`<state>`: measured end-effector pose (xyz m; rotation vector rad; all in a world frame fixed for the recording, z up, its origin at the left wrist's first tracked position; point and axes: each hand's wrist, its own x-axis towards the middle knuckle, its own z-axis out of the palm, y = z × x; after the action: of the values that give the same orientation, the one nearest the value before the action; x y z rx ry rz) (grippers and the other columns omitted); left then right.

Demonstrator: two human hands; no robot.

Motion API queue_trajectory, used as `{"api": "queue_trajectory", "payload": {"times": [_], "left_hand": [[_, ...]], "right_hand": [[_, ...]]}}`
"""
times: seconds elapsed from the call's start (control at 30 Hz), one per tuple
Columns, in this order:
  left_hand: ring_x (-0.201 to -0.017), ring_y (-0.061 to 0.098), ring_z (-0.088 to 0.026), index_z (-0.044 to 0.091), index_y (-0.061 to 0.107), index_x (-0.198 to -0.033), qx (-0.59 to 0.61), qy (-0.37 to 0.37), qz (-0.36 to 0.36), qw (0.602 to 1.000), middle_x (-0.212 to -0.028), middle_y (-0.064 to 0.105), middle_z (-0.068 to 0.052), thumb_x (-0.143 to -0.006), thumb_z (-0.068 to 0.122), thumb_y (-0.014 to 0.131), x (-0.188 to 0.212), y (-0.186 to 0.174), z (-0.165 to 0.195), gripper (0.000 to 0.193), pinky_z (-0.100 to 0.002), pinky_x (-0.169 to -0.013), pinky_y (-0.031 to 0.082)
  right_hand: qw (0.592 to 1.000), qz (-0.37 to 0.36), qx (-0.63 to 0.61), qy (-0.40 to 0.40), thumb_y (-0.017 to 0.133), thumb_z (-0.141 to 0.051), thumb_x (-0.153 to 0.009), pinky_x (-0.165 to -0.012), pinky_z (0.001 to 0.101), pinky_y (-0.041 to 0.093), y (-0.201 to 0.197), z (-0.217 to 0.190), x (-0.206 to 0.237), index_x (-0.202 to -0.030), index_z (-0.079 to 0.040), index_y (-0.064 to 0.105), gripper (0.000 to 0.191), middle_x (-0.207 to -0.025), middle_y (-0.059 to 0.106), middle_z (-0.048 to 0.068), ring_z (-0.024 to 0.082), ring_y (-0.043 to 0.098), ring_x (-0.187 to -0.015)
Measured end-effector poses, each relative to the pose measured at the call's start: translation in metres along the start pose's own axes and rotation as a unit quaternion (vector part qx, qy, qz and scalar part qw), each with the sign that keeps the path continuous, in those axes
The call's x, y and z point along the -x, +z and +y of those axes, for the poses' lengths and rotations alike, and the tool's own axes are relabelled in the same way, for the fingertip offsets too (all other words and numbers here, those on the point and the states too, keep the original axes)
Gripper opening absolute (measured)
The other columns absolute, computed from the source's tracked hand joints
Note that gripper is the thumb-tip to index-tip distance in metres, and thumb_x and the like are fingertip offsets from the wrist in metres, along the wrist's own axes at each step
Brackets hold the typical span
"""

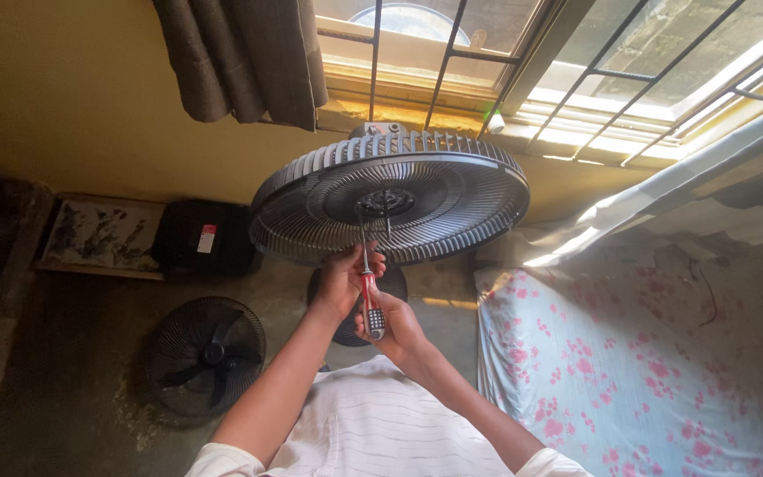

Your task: The person uses a screwdriver to loosen the rear grille of a pedestal fan, then wipes the grille and motor housing with a cloth. They remove the blade assembly, wipe the blades with the cloth, and begin reattaching the blades to the fan motor.

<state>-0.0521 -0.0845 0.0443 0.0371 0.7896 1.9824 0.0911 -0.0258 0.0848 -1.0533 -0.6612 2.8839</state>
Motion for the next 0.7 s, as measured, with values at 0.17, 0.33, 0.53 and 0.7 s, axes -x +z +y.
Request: {"api": "queue_trajectory", "payload": {"times": [0.17, 0.33, 0.53, 0.7], "left_hand": [[-0.079, 0.071, -0.023, 0.0, 0.072, -0.099, -0.026, -0.034, 0.025, 0.999, -0.086, 0.074, -0.014, -0.088, 0.024, 0.077, 0.0, -0.006, 0.002, 0.027, -0.038, -0.073, 0.057], [-0.079, 0.072, -0.024, -0.003, 0.069, -0.102, -0.068, 0.025, 0.012, 0.997, -0.089, 0.074, -0.017, -0.091, 0.024, 0.076, -0.004, -0.005, -0.007, 0.03, -0.037, -0.076, 0.059], [-0.077, 0.067, -0.019, -0.009, 0.071, -0.124, 0.021, -0.095, -0.123, 0.988, -0.093, 0.069, -0.013, -0.108, 0.031, 0.066, 0.019, -0.006, 0.006, 0.044, -0.032, -0.071, 0.058], [-0.086, 0.072, -0.024, -0.001, 0.066, -0.108, 0.014, -0.122, -0.04, 0.992, -0.105, 0.075, -0.017, -0.095, 0.031, 0.062, 0.025, -0.005, 0.002, 0.034, -0.034, -0.068, 0.059]], "right_hand": [[0.998, -0.025, -0.04, 0.04, 0.055, -0.048, -0.095, -0.06, 0.0366, 0.056, 0.011, -0.006, 0.006, -0.101, -0.007, 0.062, 0.042, -0.08, 0.067, 0.009, 0.022, 0.067, -0.065], [0.983, 0.082, 0.152, -0.066, 0.06, -0.044, -0.105, -0.057, 0.0378, 0.052, 0.007, -0.001, 0.005, -0.107, -0.01, 0.053, 0.035, -0.083, 0.064, 0.005, 0.023, 0.064, -0.065], [0.992, -0.083, -0.095, -0.016, 0.047, -0.047, -0.104, -0.049, 0.0337, 0.053, -0.003, -0.005, -0.008, -0.108, -0.007, 0.062, 0.043, -0.071, 0.065, 0.009, 0.023, 0.063, -0.053], [0.998, -0.034, 0.056, -0.027, 0.042, -0.049, -0.104, -0.045, 0.0355, 0.051, 0.002, -0.009, -0.005, -0.106, -0.003, 0.063, 0.051, -0.073, 0.068, 0.012, 0.025, 0.064, -0.05]]}}
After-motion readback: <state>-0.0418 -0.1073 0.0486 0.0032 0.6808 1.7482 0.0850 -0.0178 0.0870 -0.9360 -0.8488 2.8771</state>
